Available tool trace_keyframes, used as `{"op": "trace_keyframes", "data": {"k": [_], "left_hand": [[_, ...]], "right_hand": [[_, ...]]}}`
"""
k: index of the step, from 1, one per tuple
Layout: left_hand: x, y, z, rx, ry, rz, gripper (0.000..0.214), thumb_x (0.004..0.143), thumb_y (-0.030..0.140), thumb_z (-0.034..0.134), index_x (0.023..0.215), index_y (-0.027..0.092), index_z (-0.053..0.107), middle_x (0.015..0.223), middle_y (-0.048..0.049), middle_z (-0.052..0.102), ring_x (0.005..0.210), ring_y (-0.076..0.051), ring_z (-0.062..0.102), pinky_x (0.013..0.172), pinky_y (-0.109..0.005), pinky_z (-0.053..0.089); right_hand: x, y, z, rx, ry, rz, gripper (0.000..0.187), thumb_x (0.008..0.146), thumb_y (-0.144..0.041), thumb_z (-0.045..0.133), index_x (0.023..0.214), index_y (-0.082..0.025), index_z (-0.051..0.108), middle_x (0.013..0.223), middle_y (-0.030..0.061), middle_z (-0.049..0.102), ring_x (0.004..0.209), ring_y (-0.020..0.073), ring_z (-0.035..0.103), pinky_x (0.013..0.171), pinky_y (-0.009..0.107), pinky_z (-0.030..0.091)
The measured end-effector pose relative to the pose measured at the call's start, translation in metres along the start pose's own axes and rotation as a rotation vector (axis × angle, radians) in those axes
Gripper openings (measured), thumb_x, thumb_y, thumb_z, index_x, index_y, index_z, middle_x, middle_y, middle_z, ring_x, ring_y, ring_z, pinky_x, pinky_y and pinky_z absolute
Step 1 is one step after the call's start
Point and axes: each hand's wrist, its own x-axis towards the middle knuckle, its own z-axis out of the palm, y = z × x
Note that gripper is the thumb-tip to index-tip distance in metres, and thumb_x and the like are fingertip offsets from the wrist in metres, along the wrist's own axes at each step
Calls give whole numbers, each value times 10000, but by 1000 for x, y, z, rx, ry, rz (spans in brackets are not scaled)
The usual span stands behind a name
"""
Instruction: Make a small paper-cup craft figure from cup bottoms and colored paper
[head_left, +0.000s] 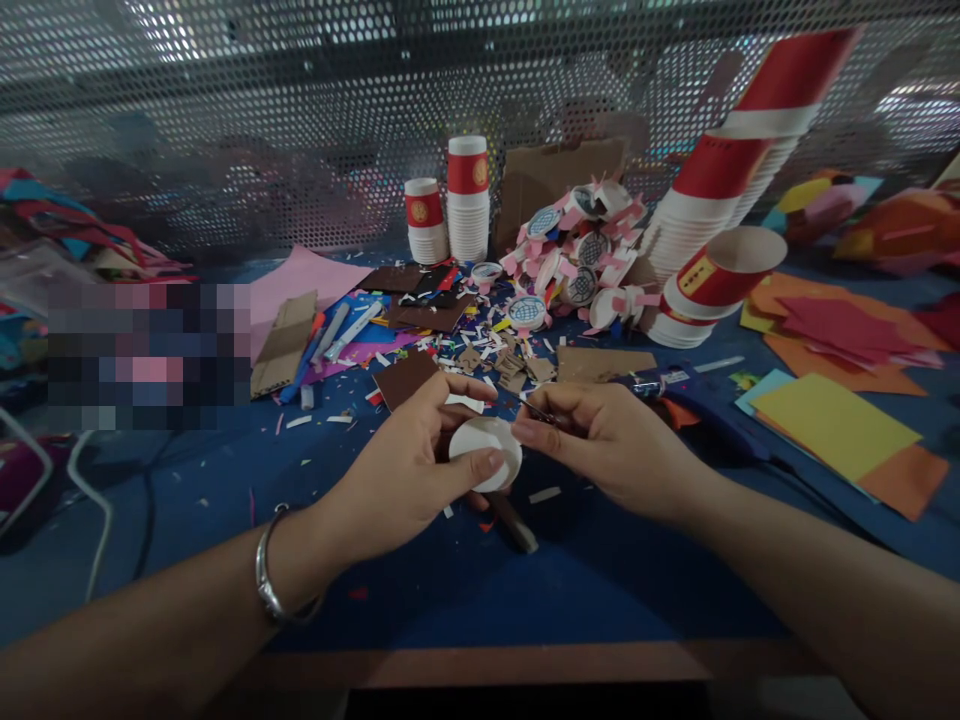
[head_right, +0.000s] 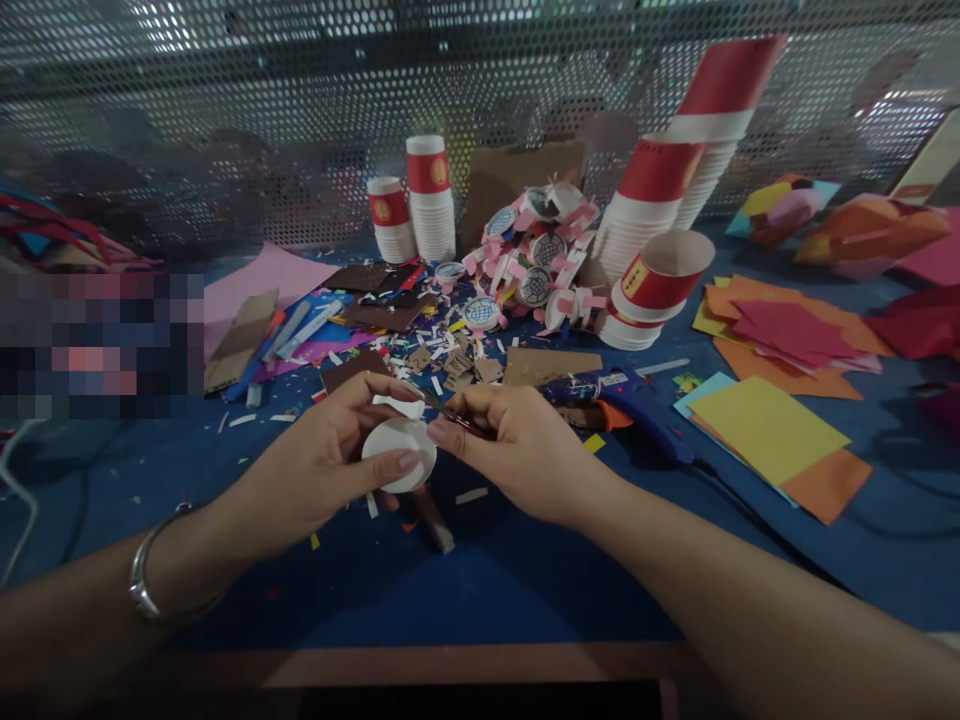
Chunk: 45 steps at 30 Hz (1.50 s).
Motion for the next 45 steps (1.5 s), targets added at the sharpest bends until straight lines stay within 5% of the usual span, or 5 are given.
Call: {"op": "trace_keyframes", "data": {"k": [11, 24, 32, 41, 45], "left_hand": [[4, -3, -5, 6, 97, -28, 284, 785, 279, 822, 989, 168, 657, 848, 1, 717, 750, -109, 655, 707, -212, 541], [5, 0, -8, 150, 143, 42, 219, 860, 359, 732, 951, 170, 670, 809, -14, 683, 700, -144, 656, 551, -220, 583], [6, 1, -13, 362, 216, 141, 188, 903, 368, 671, 963, 191, 687, 753, -5, 683, 548, -112, 588, 445, -202, 467], [5, 3, -13, 588, 392, 303, 202, 886, 293, 679, 825, 217, 503, 626, 54, 565, 516, -106, 527, 484, -235, 389], [3, 1, -12, 676, 417, 372, 244, 886, 216, 666, 794, 232, 441, 794, -2, 684, 826, -183, 708, 596, -249, 460]], "right_hand": [[-2, 0, 1, -12, -17, 17, 304, 892, -471, 684, 842, -173, 652, 682, -43, 507, 621, 105, 404, 555, 243, 316], [-4, -2, -1, -110, -8, -51, 316, 925, -497, 648, 881, -186, 626, 750, -29, 535, 650, 113, 453, 570, 248, 336], [-8, -3, -4, -135, 20, -101, 376, 989, -549, 525, 892, -193, 594, 716, -31, 451, 618, 110, 410, 549, 256, 304], [-9, -1, 0, 73, -21, -33, 413, 989, -559, 525, 802, -190, 529, 624, -69, 338, 521, 69, 307, 470, 237, 214], [-7, 0, 1, 110, -56, 6, 415, 975, -565, 544, 821, -180, 564, 637, -70, 325, 516, 65, 279, 456, 235, 196]]}}
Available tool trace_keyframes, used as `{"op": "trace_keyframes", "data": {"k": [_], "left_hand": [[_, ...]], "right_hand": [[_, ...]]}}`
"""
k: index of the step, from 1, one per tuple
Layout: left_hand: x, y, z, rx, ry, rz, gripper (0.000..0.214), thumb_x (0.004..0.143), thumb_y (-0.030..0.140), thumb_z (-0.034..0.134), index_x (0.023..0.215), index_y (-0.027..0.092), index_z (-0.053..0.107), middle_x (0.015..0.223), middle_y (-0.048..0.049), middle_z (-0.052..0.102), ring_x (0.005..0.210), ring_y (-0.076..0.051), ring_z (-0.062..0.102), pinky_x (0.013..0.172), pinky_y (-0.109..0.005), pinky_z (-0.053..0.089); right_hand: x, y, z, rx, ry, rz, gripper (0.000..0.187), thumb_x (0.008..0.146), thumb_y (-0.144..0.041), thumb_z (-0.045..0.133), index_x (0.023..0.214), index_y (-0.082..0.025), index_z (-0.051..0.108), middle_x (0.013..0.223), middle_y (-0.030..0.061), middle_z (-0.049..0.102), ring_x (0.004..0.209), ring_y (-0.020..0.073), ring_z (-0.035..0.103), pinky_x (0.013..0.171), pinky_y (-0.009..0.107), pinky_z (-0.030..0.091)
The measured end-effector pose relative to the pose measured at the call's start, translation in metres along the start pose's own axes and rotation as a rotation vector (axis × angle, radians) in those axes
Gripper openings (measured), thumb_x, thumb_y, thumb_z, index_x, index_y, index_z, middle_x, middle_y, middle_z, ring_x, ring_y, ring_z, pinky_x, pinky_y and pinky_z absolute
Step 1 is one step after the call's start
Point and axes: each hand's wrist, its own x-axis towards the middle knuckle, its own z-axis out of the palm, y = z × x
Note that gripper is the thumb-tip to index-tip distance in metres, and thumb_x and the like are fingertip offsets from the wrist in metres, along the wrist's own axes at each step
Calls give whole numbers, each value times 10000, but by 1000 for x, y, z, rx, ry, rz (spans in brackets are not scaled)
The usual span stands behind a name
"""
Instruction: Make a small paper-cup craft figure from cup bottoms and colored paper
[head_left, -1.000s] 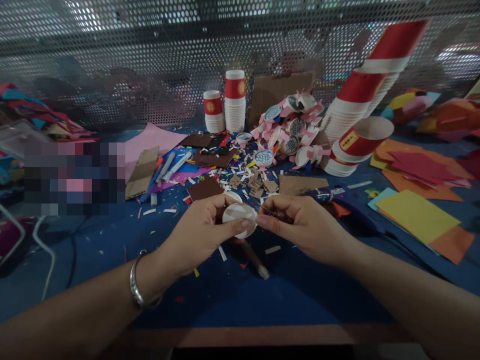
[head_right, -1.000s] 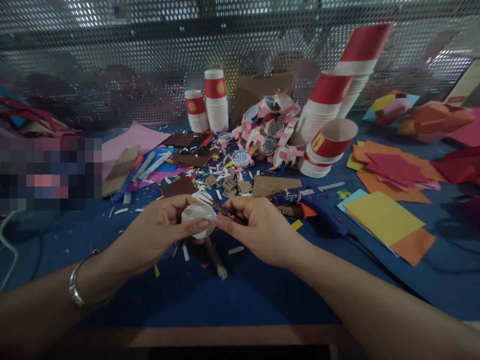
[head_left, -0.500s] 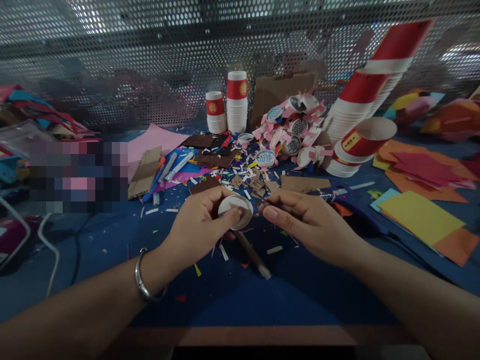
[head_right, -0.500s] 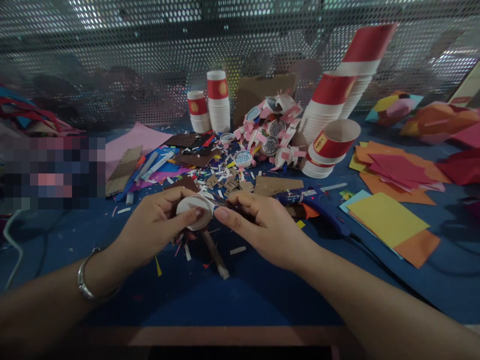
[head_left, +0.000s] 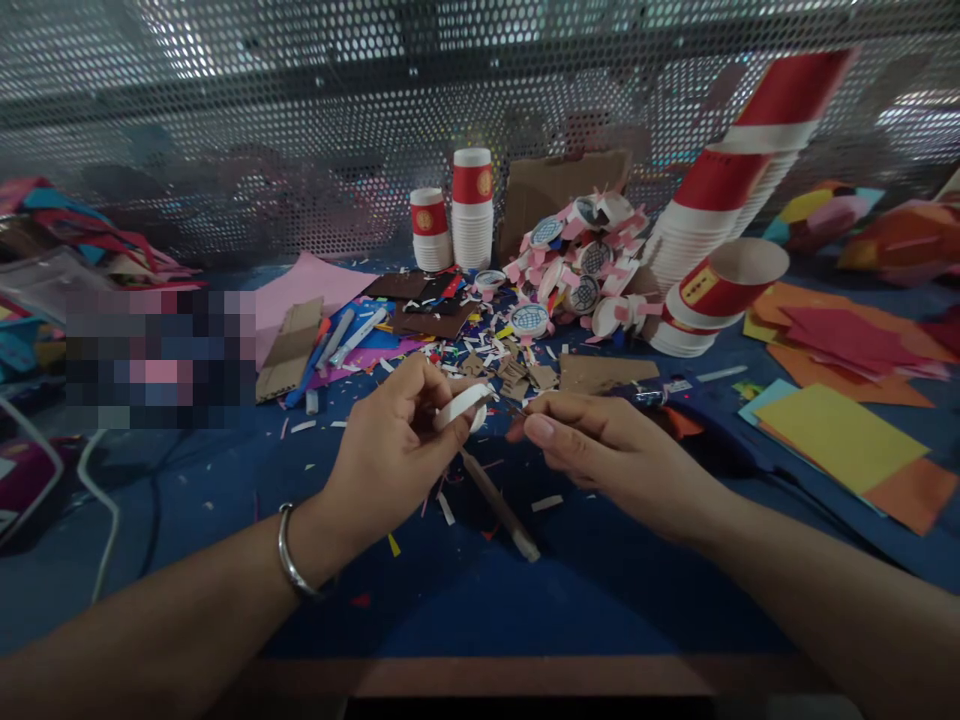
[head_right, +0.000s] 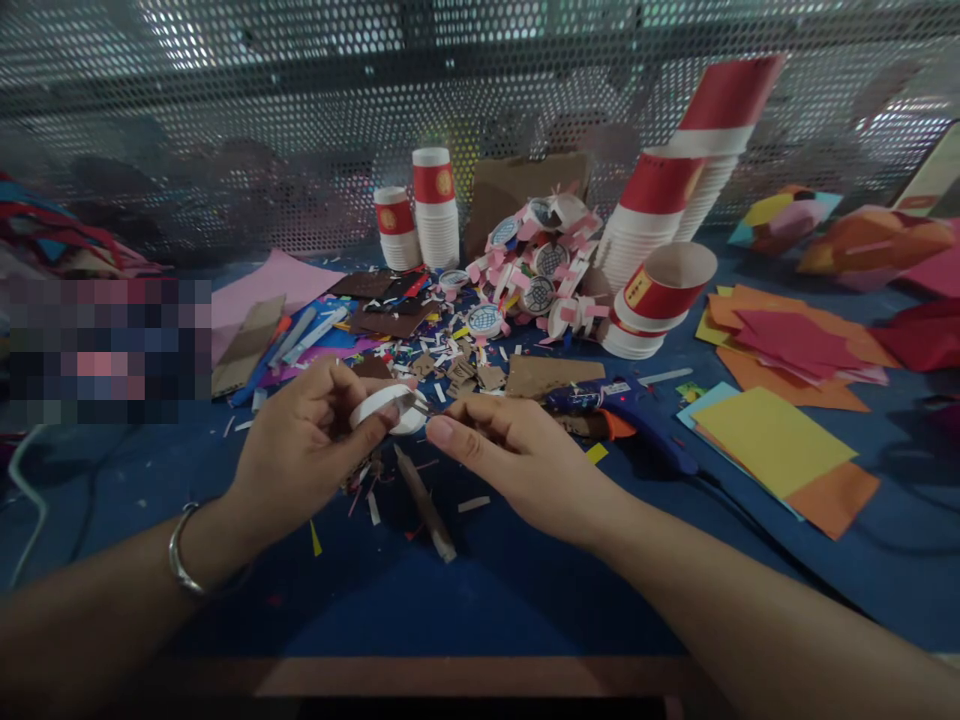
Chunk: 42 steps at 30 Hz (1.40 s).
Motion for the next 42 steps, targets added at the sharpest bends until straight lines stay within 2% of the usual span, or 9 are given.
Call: {"op": "trace_keyframes", "data": {"k": [2, 5, 10, 16, 22, 28, 35, 42], "left_hand": [[-1, 0, 0, 10, -5, 32, 285, 875, 175, 671, 773, 234, 411, 962, -38, 749, 1019, -221, 721, 681, -264, 496], [-1, 0, 0, 5, -34, 56, 323, 848, 119, 669, 753, 238, 384, 1076, -46, 769, 1056, -227, 724, 720, -280, 513], [1, -1, 0, 82, 24, 159, 386, 794, 26, 634, 710, 239, 323, 1052, -48, 743, 1064, -224, 697, 813, -322, 507], [6, -2, 2, 176, 96, 334, 388, 768, -3, 614, 683, 236, 321, 985, -60, 660, 950, -206, 623, 810, -346, 482], [3, -2, 7, 187, 45, 341, 400, 757, 22, 676, 674, 225, 342, 993, -62, 606, 946, -194, 585, 784, -326, 472], [5, -2, 9, 174, 17, 334, 412, 779, 40, 685, 678, 228, 332, 1005, -61, 594, 951, -198, 572, 783, -333, 478], [5, -6, 10, 166, -18, 366, 295, 795, 81, 714, 747, 216, 455, 1028, -58, 586, 950, -196, 560, 794, -326, 480], [4, -6, 10, 219, -1, 395, 284, 754, 32, 706, 810, 213, 494, 1010, -45, 546, 915, -191, 542, 756, -310, 469]], "right_hand": [[0, -1, 0, 29, -24, 20, 418, 964, -577, 556, 854, -175, 589, 636, -71, 315, 512, 67, 260, 447, 238, 180], [1, -1, 1, 95, -60, 41, 425, 950, -580, 576, 870, -164, 607, 623, -78, 297, 505, 67, 233, 438, 239, 160], [1, -2, 1, 147, -70, 66, 429, 923, -586, 614, 817, -172, 576, 606, -86, 292, 488, 60, 218, 432, 236, 150], [0, -1, 2, 171, -116, 63, 419, 894, -548, 672, 757, -185, 515, 598, -97, 249, 488, 54, 184, 436, 227, 135], [2, -4, 5, 194, -151, 73, 443, 882, -570, 672, 735, -185, 510, 573, -101, 269, 470, 48, 185, 423, 223, 116], [0, -4, 4, 191, -142, 88, 457, 854, -595, 690, 732, -180, 543, 542, -105, 286, 461, 51, 193, 424, 223, 148], [1, -2, 3, 160, -125, 67, 439, 888, -562, 670, 722, -174, 551, 531, -104, 286, 449, 47, 198, 419, 224, 141], [-1, -2, 3, 163, -141, 61, 425, 888, -526, 689, 711, -172, 535, 568, -90, 328, 473, 47, 224, 421, 220, 145]]}}
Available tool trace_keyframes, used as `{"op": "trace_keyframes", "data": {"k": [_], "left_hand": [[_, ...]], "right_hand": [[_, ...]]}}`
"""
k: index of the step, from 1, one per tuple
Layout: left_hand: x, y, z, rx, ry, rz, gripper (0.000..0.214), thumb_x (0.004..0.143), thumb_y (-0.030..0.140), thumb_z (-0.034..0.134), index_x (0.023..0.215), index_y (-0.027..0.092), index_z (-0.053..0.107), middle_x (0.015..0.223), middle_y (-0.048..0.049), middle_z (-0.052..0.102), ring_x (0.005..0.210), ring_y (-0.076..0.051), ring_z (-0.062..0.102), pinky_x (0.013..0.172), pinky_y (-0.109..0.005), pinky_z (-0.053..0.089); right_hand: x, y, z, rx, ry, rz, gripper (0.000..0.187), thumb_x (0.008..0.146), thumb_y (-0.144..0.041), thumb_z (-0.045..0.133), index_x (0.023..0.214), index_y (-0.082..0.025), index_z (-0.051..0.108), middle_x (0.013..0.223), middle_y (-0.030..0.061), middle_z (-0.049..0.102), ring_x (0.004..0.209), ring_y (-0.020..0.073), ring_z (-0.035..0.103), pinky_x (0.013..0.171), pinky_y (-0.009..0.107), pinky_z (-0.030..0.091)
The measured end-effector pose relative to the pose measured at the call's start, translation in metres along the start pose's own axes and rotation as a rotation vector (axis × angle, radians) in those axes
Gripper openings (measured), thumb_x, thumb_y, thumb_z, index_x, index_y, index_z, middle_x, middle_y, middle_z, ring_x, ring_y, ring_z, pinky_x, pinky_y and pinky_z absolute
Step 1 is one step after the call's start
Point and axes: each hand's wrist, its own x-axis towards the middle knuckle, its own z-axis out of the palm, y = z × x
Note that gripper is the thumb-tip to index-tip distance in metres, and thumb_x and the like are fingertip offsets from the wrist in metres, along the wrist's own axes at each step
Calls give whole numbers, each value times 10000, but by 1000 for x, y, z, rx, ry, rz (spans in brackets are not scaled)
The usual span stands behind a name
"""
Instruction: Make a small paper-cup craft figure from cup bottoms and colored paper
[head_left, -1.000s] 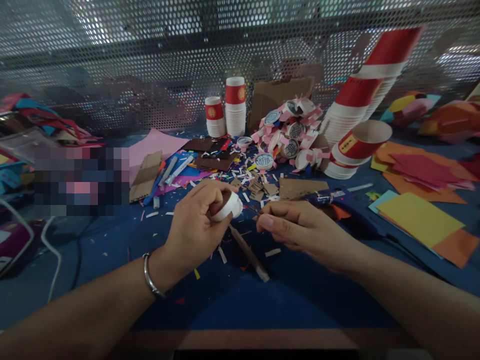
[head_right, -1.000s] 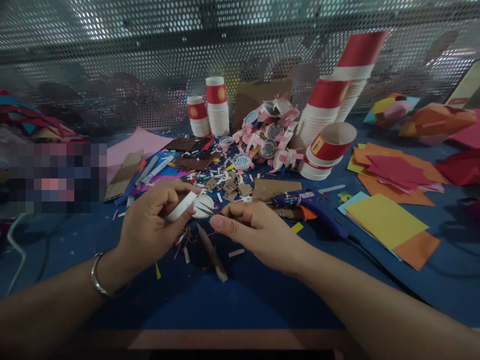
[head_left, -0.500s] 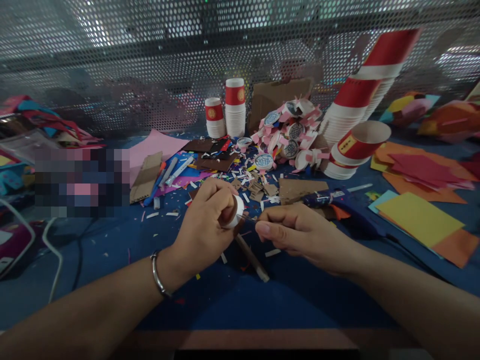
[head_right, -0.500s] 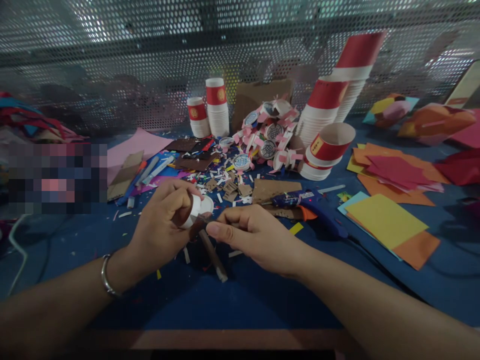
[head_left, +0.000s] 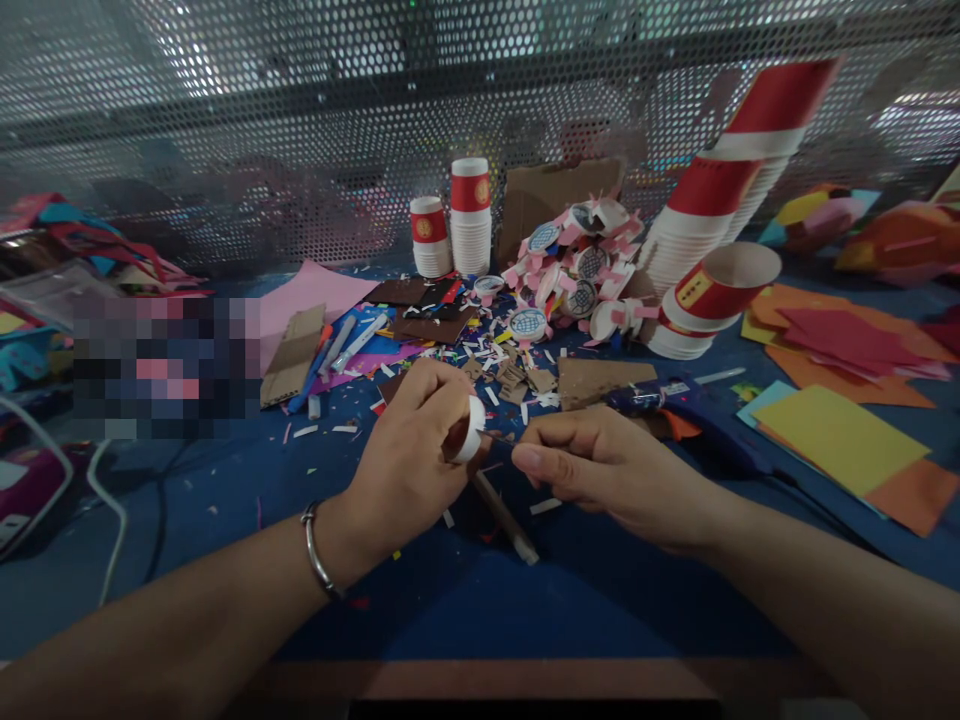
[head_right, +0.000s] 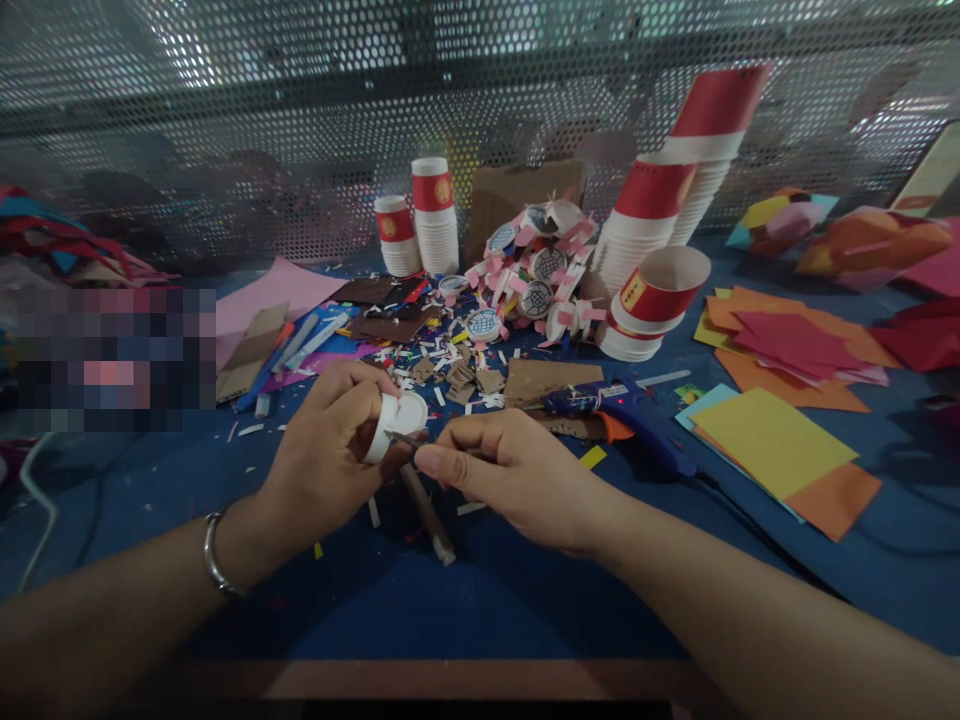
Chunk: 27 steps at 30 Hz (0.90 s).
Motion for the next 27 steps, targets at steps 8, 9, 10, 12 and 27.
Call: {"op": "trace_keyframes", "data": {"k": [8, 9, 10, 12, 27], "left_hand": [[0, 3, -6, 79, -14, 33, 311, 773, 72, 708, 827, 220, 439, 1055, -70, 585, 1024, -223, 554, 868, -350, 473], [-1, 4, -7, 71, -15, 35, 303, 778, 71, 703, 840, 218, 446, 1074, -73, 599, 1044, -221, 563, 879, -346, 473], [-1, 5, -8, 60, -20, 34, 294, 784, 67, 695, 850, 216, 451, 1096, -73, 614, 1056, -216, 573, 875, -336, 476], [-2, 6, -9, 43, -37, 18, 255, 803, 65, 667, 856, 212, 466, 1120, -64, 646, 1039, -201, 598, 825, -310, 481], [1, 8, -4, -777, -371, -699, 168, 852, 337, 694, 843, 178, 641, 683, 36, 608, 564, -98, 561, 475, -175, 433]], "right_hand": [[0, -1, -4, -24, 25, -37, 407, 902, -490, 687, 705, -163, 547, 586, -79, 344, 483, 46, 250, 426, 211, 159], [0, 0, -5, -22, 30, -38, 408, 900, -492, 689, 704, -163, 547, 591, -76, 351, 486, 46, 255, 424, 209, 160], [1, 0, -5, -17, 35, -38, 414, 898, -495, 690, 701, -162, 543, 592, -76, 355, 487, 46, 255, 422, 207, 159], [2, 1, -5, -3, 41, -27, 424, 894, -502, 691, 694, -165, 529, 587, -79, 346, 484, 44, 242, 421, 206, 152], [4, -1, -9, -253, 197, -127, 329, 870, -465, 729, 814, -173, 590, 709, -42, 472, 650, 100, 416, 573, 244, 316]]}}
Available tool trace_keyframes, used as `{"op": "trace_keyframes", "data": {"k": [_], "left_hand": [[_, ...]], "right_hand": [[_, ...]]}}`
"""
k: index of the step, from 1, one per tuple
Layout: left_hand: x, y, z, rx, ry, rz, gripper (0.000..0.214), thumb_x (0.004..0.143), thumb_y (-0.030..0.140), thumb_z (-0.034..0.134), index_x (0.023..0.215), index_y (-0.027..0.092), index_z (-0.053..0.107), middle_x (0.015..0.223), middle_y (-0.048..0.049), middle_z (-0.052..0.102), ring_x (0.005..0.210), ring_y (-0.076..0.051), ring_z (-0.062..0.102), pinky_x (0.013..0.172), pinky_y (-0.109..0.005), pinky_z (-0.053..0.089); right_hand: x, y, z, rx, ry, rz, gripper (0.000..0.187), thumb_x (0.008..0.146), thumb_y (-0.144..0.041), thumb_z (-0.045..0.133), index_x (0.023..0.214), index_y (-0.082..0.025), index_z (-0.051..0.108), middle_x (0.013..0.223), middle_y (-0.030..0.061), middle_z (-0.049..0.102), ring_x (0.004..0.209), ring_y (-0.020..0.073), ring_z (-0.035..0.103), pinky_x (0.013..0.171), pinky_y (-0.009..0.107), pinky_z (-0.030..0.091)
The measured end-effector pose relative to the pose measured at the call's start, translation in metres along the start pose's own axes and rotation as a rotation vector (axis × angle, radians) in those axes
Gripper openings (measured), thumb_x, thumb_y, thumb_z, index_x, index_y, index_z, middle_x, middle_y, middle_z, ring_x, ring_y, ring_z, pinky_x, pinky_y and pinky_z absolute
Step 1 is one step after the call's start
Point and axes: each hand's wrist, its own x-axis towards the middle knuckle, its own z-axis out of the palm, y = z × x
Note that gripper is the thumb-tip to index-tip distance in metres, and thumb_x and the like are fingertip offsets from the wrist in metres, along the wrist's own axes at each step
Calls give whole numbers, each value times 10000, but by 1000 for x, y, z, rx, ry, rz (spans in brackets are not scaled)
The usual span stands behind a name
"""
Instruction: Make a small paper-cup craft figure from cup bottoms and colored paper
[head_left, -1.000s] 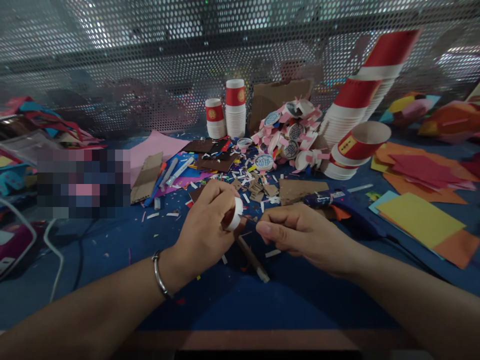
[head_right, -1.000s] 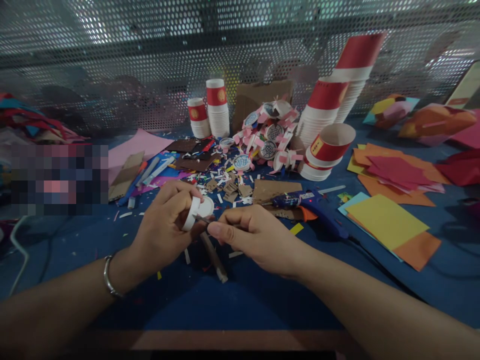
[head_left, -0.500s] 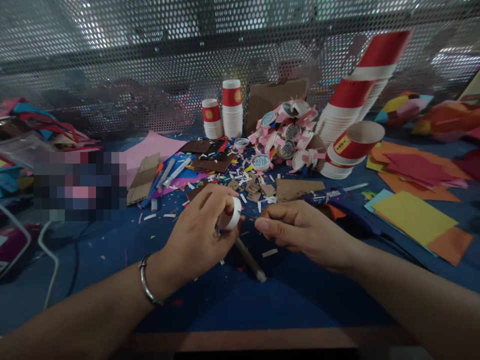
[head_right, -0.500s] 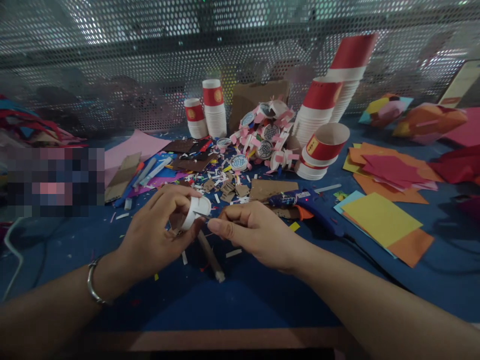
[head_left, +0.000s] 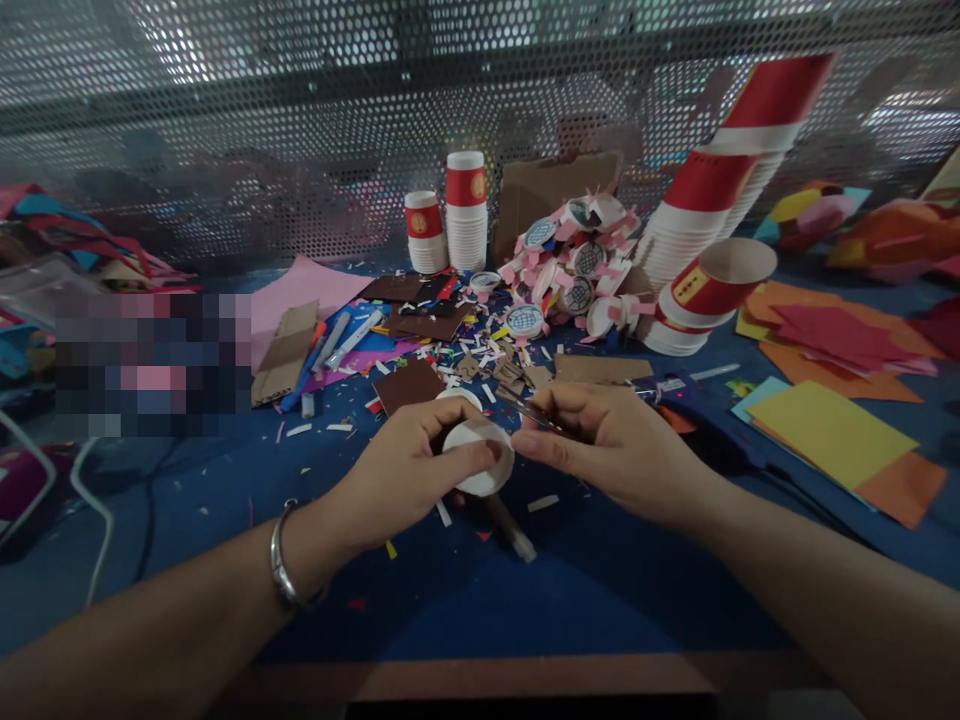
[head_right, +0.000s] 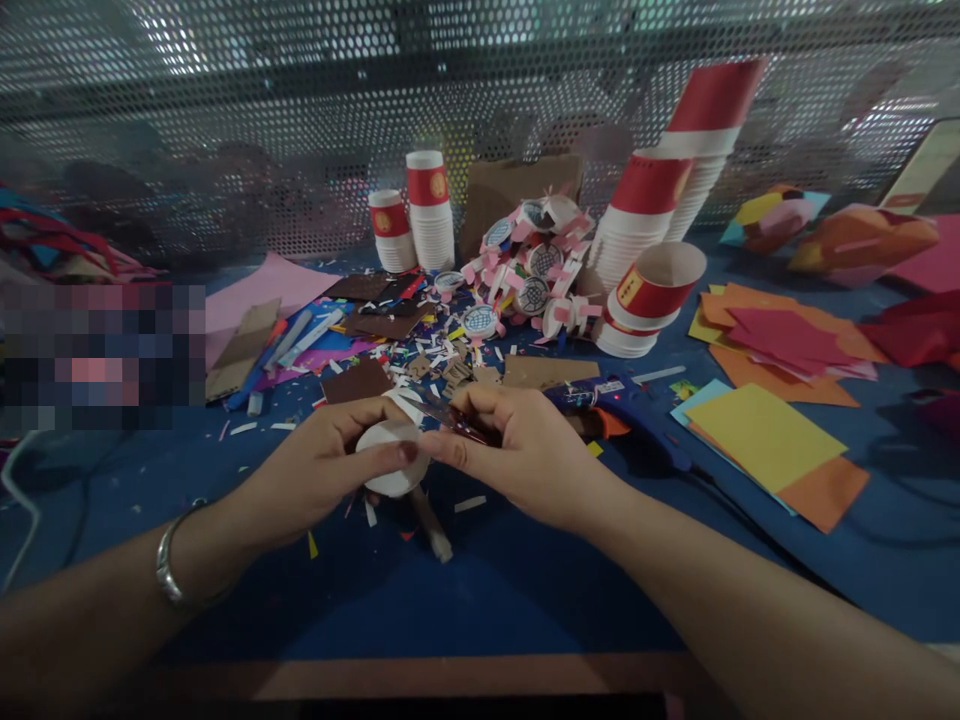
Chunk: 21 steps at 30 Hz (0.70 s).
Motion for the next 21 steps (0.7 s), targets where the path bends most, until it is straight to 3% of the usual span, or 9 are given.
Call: {"op": "trace_keyframes", "data": {"k": [6, 13, 21], "left_hand": [[-2, 0, 3, -3, -76, -73, 224, 834, 371, 718, 848, 152, 673, 711, -18, 678, 563, -121, 623, 502, -200, 474], [-1, -2, 3, 47, -90, -71, 285, 840, 426, 718, 872, 145, 685, 720, -20, 673, 552, -119, 603, 486, -205, 436], [-3, -3, 3, 39, -89, 9, 297, 832, 427, 746, 800, 137, 691, 673, -9, 651, 559, -98, 543, 504, -193, 404]], "right_hand": [[0, 3, 3, -54, -43, 33, 304, 886, -466, 693, 867, -167, 639, 772, -5, 572, 707, 136, 477, 634, 273, 352], [3, 2, 5, 113, -33, 109, 283, 825, -407, 766, 832, -148, 653, 731, -14, 556, 684, 120, 460, 620, 252, 347], [3, 5, 3, 340, -85, 223, 273, 797, -367, 812, 839, -167, 631, 579, -99, 405, 480, 43, 229, 442, 227, 149]]}}
